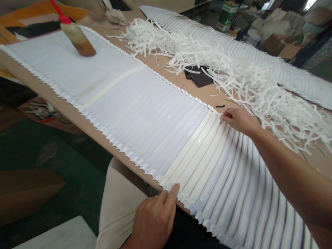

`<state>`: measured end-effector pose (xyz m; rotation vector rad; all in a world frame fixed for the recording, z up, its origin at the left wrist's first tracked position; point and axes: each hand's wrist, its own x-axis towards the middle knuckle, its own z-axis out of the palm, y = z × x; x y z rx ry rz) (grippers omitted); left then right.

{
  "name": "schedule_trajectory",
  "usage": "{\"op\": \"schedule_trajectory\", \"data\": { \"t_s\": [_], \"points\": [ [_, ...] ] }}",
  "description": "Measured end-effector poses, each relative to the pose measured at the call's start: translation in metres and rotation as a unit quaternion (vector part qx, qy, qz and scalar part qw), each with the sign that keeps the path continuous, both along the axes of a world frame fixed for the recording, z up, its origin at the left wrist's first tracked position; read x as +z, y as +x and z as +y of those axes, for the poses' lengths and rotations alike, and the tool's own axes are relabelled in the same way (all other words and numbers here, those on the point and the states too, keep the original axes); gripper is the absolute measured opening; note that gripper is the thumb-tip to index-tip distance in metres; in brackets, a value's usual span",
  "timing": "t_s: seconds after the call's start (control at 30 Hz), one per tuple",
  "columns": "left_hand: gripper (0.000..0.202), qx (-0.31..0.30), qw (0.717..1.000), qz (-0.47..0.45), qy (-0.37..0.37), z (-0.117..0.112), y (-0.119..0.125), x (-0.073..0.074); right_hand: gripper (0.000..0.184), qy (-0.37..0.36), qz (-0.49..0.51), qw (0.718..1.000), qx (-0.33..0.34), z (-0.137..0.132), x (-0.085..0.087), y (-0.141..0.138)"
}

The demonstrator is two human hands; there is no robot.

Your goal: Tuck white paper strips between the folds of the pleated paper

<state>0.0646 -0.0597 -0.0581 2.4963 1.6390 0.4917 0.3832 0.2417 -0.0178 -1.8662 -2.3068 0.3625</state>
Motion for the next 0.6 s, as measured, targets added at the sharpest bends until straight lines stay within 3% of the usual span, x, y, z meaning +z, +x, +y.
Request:
{"op": "schedule_trajectory", "data": {
  "t_s": [0.4, 0.5, 0.6],
  "points": [
    [0.041, -0.007, 1.000, -0.017, 0.009, 0.004, 0.000, 0.001, 0.011, -0.015, -0.008, 1.000, -0.008, 0.006, -0.016, -0.002],
    [0.041, -0.007, 0.999, -0.048, -0.005, 0.004, -0.003, 0.001, 0.009, 0.034, -0.031, 0.999, -0.010, 0.011, -0.021, 0.009],
    [0.035, 0.000, 0.987, -0.156, -0.040, 0.003, -0.009, 0.001, 0.013, 0.100, -0.061, 0.990, -0.079, 0.027, -0.023, 0.034]
  ]
}}
